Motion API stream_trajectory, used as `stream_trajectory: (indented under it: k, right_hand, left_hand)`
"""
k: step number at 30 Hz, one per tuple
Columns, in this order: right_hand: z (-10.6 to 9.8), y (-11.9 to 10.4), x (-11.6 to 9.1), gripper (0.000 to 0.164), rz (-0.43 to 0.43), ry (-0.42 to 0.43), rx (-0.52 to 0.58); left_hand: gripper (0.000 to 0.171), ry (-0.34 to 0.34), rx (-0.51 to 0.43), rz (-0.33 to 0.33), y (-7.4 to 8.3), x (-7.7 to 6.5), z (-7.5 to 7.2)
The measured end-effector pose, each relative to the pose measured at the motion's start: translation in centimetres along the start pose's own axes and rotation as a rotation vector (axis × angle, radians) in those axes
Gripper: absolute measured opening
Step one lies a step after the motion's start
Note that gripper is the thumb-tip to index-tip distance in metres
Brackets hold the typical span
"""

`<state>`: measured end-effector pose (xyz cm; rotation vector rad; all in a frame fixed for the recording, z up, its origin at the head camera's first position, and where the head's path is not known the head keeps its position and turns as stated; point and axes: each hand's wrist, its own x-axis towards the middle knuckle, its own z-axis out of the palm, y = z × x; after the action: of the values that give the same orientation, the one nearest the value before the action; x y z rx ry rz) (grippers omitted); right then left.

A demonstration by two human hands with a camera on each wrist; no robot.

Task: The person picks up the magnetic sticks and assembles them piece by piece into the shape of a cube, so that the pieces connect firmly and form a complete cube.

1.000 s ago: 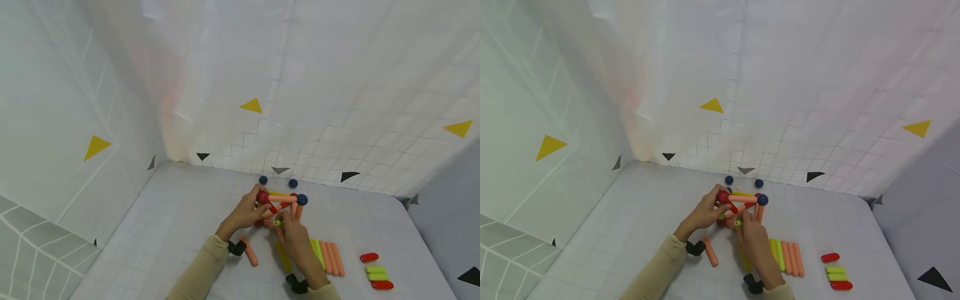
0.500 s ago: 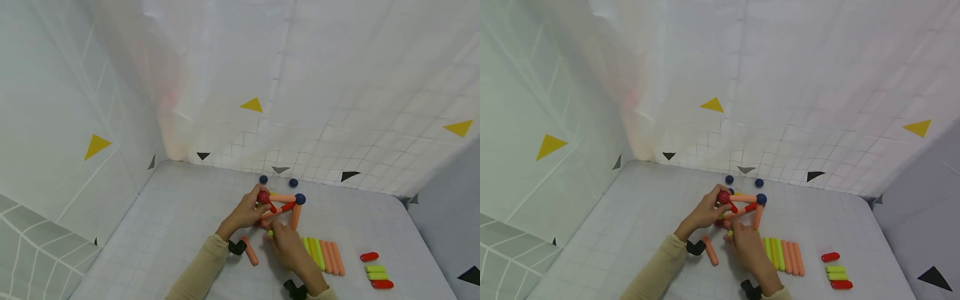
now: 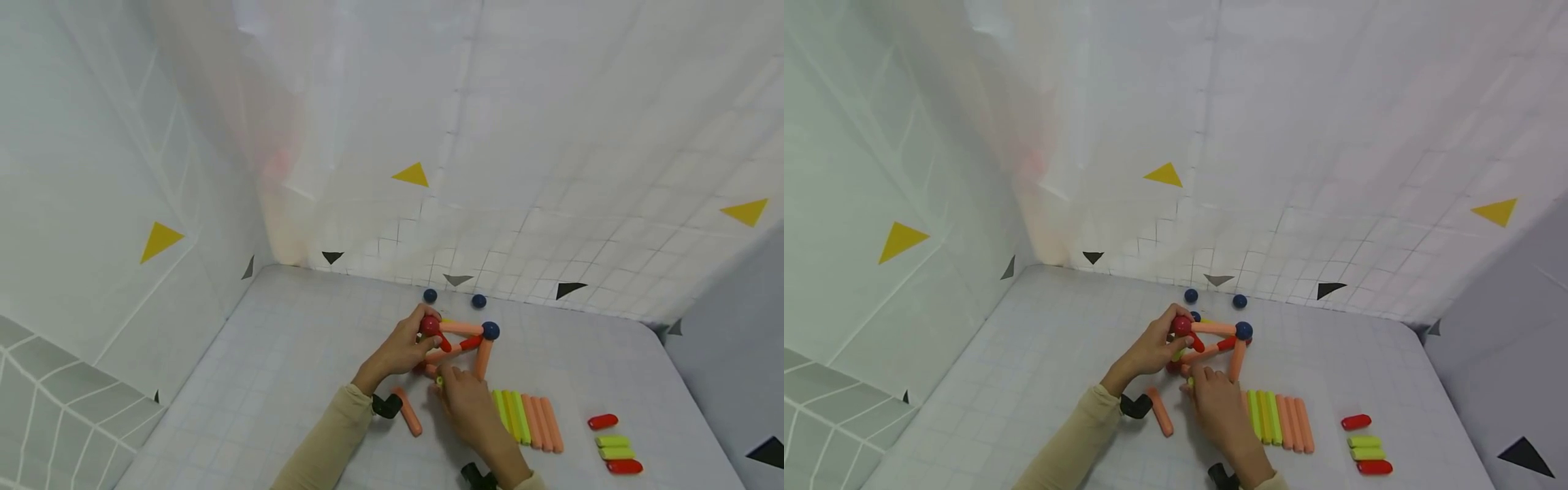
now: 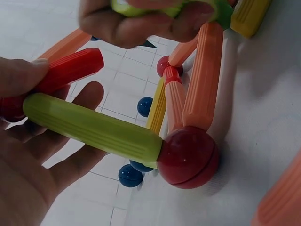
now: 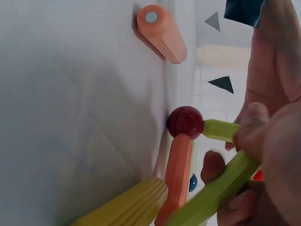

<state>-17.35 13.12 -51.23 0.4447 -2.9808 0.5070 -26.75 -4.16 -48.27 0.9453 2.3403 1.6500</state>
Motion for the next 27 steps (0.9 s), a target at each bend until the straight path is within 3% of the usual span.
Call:
stream_trajectory:
  k: [6, 9, 13, 16, 20, 23, 27]
  right_hand:
    - [-0.4, -0.6, -0.3, 0.022, -0.039, 0.019, 0.016]
    - [-1.2, -0.6, -0.5, 0.017, 0.031, -0.012, 0.182]
    - [-2.6, -0.1, -1.0, 0.014, 0.083, 0.089, 0.399]
    - [-3.1, 0.5, -1.5, 0.025, 0.038, 0.249, 0.374]
    - [-3.3, 0.9, -1.7, 0.036, 0.046, 0.393, 0.209]
    - [-3.4, 1.0, -1.6, 0.039, 0.110, 0.400, 0.193]
    - [-3.7, 1.0, -1.7, 0.038, 0.211, 0.333, 0.284]
  left_hand:
    - [0.035, -0.003, 0.008, -0.008, 0.1, -0.1, 0.0]
    - [0.036, -0.012, -0.003, -0.002, -0.1, -0.2, 0.0]
    - [0.037, -0.018, -0.004, 0.010, -0.4, -0.2, -0.1]
    - [0.037, -0.018, 0.012, 0.019, -0.5, -0.1, -0.1]
    - [0.037, -0.017, 0.014, 0.018, -0.3, 0.0, -0.2]
    - [0.036, -0.015, 0.001, 0.011, -0.2, 0.0, -0.3]
    - [0.036, -0.019, 0.006, 0.012, -0.1, 0.0, -0.3]
